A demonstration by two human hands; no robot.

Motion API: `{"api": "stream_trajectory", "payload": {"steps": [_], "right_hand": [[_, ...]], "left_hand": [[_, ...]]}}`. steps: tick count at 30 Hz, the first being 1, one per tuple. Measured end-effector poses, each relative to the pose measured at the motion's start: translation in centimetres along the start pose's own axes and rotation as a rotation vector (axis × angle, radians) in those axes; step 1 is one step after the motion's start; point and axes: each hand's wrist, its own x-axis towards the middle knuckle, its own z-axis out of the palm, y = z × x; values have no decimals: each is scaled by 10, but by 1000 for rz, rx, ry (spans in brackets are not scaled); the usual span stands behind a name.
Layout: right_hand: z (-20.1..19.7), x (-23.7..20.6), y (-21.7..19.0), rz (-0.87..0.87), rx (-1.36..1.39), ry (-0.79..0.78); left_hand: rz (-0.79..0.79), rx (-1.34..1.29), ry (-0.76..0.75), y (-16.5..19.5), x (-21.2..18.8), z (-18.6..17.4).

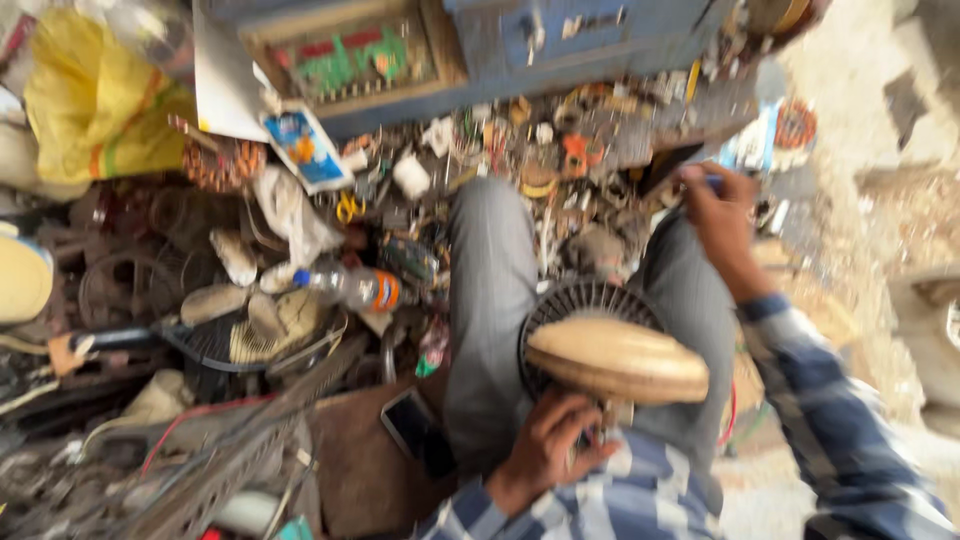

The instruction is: The person repairs a ceiling fan motor by connecting wires to a small white component and securing it with a screwdriver. They manipulate the motor housing and wires throughout the process.

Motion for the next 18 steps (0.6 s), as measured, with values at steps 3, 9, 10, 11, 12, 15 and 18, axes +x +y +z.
{"api": "stream_trajectory", "payload": {"steps": [3, 9, 10, 11, 12, 15, 18], "right_hand": [[41, 65, 17, -208, -40, -103], [78, 130, 46, -218, -168, -54], [78, 136, 48, -218, -125, -40], [79, 141, 51, -224, -153, -19], [77, 144, 55, -235, -182, 2], [74, 149, 55, -298, -351, 19], [73, 148, 50, -261, -547, 4]], "left_hand": [[3, 7, -15, -9, -6, 5], [52, 67, 67, -33, -21, 31], [50, 75, 76, -38, -21, 34], [44, 83, 83, -41, -21, 36], [29, 83, 81, -44, -20, 38], [5, 71, 71, -57, -9, 42], [-5, 68, 61, -59, -2, 42]]}}
